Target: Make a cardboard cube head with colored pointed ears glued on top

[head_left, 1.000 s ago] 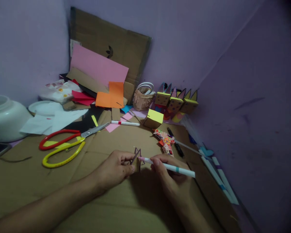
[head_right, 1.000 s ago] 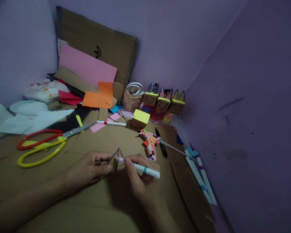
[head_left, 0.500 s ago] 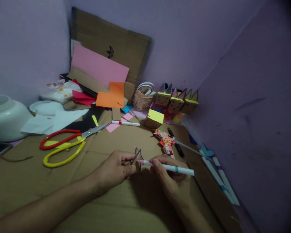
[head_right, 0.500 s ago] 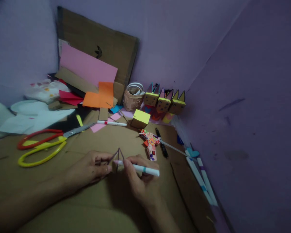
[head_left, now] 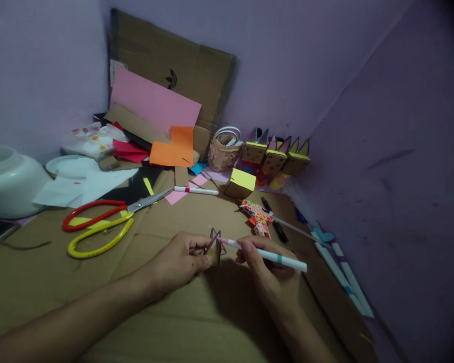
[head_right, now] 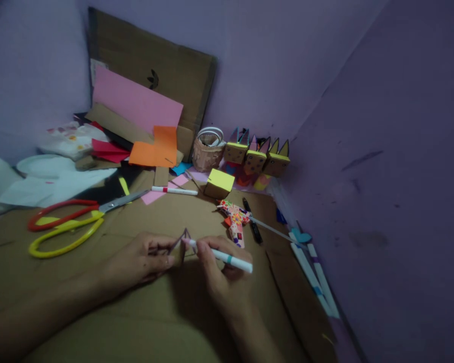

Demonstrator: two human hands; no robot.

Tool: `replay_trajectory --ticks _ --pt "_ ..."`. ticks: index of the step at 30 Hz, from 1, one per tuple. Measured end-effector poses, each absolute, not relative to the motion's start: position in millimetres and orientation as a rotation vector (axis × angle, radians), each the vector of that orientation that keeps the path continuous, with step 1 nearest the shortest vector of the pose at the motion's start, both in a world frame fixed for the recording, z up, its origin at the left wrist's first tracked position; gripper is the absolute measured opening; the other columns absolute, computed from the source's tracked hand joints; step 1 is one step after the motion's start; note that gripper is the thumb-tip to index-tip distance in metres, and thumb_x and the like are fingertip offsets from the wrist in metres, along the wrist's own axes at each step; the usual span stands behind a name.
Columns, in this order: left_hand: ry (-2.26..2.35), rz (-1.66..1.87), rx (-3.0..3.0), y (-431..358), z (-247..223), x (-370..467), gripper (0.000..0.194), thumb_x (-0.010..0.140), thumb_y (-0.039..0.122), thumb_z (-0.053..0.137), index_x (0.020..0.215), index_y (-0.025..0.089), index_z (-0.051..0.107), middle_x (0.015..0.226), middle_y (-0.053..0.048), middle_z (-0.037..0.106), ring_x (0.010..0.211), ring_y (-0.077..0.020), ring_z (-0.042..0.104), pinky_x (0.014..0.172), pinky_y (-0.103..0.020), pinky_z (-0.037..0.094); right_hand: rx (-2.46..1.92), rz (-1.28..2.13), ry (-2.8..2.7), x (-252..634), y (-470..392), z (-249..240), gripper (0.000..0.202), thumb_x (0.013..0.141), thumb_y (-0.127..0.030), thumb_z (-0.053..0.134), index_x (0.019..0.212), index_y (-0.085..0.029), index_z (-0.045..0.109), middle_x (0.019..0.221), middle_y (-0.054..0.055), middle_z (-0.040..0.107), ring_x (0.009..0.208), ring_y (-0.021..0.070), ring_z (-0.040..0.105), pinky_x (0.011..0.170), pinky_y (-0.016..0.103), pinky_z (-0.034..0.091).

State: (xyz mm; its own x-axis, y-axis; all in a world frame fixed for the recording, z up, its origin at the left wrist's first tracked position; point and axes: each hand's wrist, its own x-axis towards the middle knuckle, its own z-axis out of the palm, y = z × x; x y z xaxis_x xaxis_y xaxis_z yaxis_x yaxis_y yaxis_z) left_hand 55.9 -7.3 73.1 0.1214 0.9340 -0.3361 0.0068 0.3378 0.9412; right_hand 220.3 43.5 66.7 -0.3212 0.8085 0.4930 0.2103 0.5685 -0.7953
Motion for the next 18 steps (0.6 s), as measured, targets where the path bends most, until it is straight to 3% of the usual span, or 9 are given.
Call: replay_trajectory --ticks 5,10,15,18 --pt "1.234 0.886 1.019 -7.4 73.5 54.9 0.025 0.071 0.028 0.057 0.087 0.011 0.064 0.045 0.010 0.035 0.038 -0.0040 0.021 0.040 -0.021 0.012 -0.798 0.832 -1.941 221.9 43.2 65.1 0.024 0.082 -0.027 0.057 0.064 -0.017 0.067 0.050 0.000 0.061 0.043 0.0112 0.052 0.041 0.022 0.037" --pt "1.257 0.857 1.026 -7.4 75.8 55.7 0.023 0.072 0.027 0.055 0.086 0.011 0.063 0.043 0.010 0.034 0.037 -0.0038 0.020 0.040 -0.021 0.011 -0.872 0.783 -1.808 223.1 45.8 62.5 0.019 0.083 -0.027 0.058 0.071 -0.018 0.069 0.056 0.001 0.064 0.050 0.0133 0.059 0.048 0.023 0.043" --pt "1.260 0.871 1.019 -7.6 73.6 55.9 0.021 0.071 0.028 0.057 0.085 0.013 0.064 0.042 0.011 0.032 0.037 -0.0042 0.020 0.040 -0.021 0.012 -0.857 0.798 -1.842 222.3 46.1 63.4 0.025 0.082 -0.029 0.057 0.063 -0.017 0.066 0.049 0.001 0.061 0.043 0.0122 0.054 0.041 0.022 0.039" --pt "1.250 0.875 1.008 -7.7 73.1 56.1 0.021 0.070 0.029 0.058 0.082 0.014 0.064 0.041 0.010 0.034 0.038 -0.0048 0.020 0.041 -0.022 0.013 -0.856 0.775 -1.795 222.8 47.1 63.4 0.020 0.082 -0.027 0.058 0.068 -0.017 0.068 0.054 0.001 0.064 0.047 0.0134 0.058 0.045 0.023 0.044"
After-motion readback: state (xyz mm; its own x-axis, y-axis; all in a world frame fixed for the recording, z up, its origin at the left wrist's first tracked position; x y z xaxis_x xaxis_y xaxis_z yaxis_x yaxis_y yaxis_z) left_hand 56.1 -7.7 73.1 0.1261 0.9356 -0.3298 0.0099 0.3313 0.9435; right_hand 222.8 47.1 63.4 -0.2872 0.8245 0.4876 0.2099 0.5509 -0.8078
